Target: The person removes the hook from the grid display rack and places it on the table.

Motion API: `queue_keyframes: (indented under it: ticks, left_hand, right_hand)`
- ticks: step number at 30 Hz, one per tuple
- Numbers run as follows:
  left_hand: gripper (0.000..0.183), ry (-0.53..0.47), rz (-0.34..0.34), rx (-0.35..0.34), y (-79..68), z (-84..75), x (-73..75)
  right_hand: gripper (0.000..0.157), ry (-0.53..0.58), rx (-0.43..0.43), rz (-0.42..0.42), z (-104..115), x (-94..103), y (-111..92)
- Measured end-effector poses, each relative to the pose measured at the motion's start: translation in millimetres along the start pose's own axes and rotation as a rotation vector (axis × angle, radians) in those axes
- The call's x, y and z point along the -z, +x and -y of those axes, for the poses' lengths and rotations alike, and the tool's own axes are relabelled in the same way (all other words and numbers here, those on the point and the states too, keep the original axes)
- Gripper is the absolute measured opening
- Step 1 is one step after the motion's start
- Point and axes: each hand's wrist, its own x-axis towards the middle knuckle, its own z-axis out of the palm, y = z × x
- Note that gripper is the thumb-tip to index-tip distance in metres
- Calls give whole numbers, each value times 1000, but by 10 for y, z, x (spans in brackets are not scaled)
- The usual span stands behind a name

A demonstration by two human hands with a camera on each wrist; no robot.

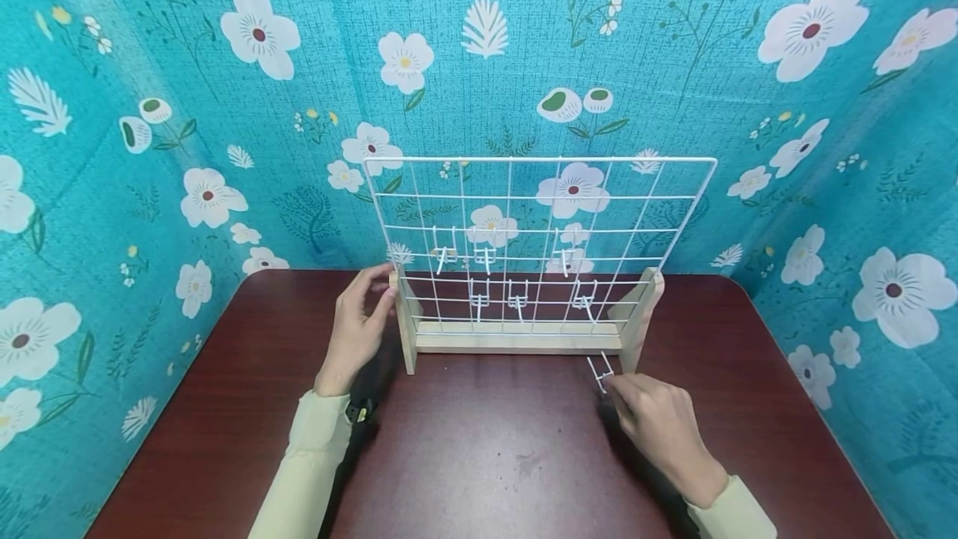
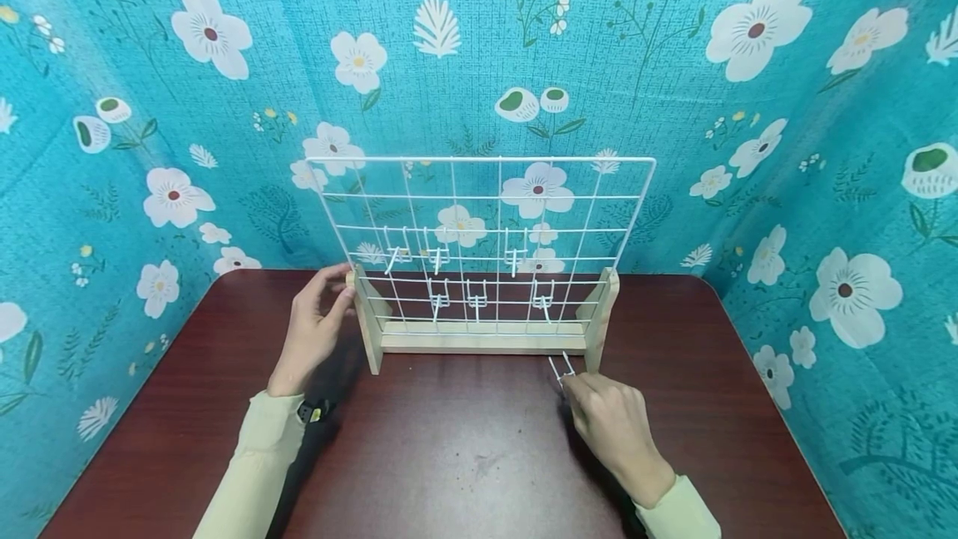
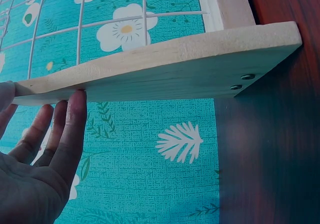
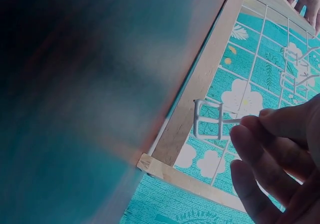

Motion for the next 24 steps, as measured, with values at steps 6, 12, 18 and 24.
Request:
queue_keyframes:
  ticks: [6,12,18,24]
  left_hand:
    - [32,-41,9,-14,1,19,20]
    - [32,-60,20,-7,-13,30,33]
    - [31,-59,17,-12,1,18,34]
    - [31,-52,20,3,-7,23,25]
  right_hand:
    - [18,-13,-13,36,-6,-13,5]
    - [19,-31,-29,80,-9,-19,7]
    - [19,-50,-64,146,2,-25,24]
    - [18,-53,-100,204,17,-50,28]
